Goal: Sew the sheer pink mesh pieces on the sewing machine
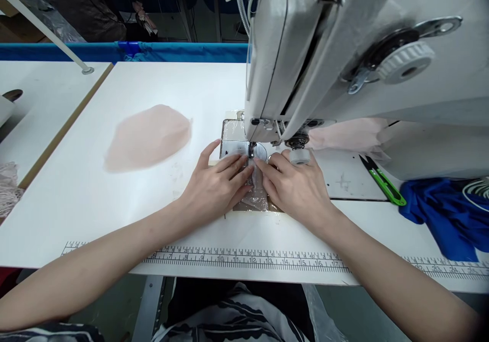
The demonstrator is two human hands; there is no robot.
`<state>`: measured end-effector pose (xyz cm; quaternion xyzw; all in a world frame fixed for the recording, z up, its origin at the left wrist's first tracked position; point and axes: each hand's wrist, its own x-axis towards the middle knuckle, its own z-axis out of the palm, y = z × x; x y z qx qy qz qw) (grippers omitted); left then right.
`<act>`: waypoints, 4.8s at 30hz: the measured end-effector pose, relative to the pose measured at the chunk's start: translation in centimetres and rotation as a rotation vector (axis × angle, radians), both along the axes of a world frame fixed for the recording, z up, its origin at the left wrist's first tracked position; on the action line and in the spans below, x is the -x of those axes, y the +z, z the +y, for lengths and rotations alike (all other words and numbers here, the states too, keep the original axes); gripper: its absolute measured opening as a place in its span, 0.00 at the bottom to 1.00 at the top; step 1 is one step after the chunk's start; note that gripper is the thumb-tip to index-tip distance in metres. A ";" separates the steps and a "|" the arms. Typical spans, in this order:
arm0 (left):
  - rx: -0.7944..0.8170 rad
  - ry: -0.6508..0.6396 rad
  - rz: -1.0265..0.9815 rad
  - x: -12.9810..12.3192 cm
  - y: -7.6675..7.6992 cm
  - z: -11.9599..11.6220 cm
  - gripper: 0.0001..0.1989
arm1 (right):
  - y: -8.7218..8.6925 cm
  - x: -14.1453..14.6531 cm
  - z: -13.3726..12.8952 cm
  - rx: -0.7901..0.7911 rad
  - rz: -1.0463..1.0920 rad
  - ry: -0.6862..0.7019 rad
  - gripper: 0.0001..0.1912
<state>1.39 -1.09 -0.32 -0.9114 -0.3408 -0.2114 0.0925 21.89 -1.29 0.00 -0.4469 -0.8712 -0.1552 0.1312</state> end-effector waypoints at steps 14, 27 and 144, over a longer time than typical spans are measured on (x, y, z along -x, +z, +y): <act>0.085 -0.148 0.027 0.4 2.2 -1.4 0.12 | 1.3 -1.2 0.0 0.005 0.161 0.338 0.13; 0.324 0.020 -0.141 0.4 1.7 -1.2 0.12 | 1.2 -1.3 0.2 0.174 0.225 0.454 0.07; -0.003 -0.110 0.025 1.1 -0.4 2.8 0.15 | -0.4 -0.7 1.8 -0.002 0.195 0.197 0.13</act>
